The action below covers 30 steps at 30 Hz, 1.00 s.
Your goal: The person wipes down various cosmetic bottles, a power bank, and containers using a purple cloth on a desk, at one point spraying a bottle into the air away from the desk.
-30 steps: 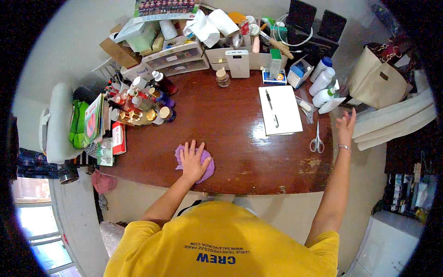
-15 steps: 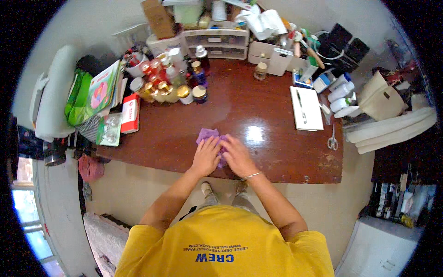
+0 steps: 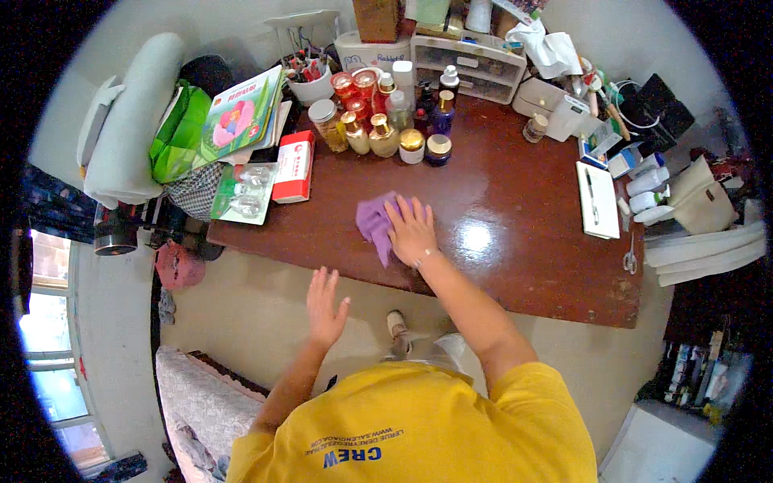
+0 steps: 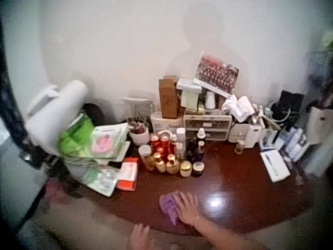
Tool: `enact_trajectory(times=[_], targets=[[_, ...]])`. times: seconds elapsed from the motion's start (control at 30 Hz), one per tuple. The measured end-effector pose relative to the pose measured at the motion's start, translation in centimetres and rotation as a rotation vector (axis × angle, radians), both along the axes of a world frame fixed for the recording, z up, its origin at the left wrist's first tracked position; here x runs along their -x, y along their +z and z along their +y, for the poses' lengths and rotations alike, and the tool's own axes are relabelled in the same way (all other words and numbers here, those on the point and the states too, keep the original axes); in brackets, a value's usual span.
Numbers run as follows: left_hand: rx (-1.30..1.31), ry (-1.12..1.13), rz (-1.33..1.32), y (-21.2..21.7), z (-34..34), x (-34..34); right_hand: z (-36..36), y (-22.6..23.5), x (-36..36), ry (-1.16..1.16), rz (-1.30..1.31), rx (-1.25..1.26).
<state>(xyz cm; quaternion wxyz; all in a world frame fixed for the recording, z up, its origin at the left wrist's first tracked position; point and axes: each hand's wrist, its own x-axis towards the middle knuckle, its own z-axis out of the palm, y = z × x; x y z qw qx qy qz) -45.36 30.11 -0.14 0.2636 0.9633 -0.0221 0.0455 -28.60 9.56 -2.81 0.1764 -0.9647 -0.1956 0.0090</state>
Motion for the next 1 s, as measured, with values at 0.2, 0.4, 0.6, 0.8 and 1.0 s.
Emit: enact_trajectory(times=[0.2,0.4,0.6,0.8,1.0], targets=[[0.069,0.115,-0.115,0.7,5.6,-2.7,14.1,0.1,-1.8,0.073,0.087,0.020],[-0.084,-0.075,-0.089,-3.4,5.6,-4.0,13.3,-1.0,5.4,0.350,0.010,0.001],[0.019,-0.428,0.060,-0.6,-6.6,-5.6,-1.0,0.5,8.1,0.101,0.037,0.033],[0.115,-0.670,0.056,-1.2,-14.2,-7.4,-10.0,0.6,10.5,-0.142,0.116,0.140],[0.099,-0.504,0.094,-1.0,-11.9,-14.4,-6.3,-1.7,1.6,-0.106,0.093,0.185]])
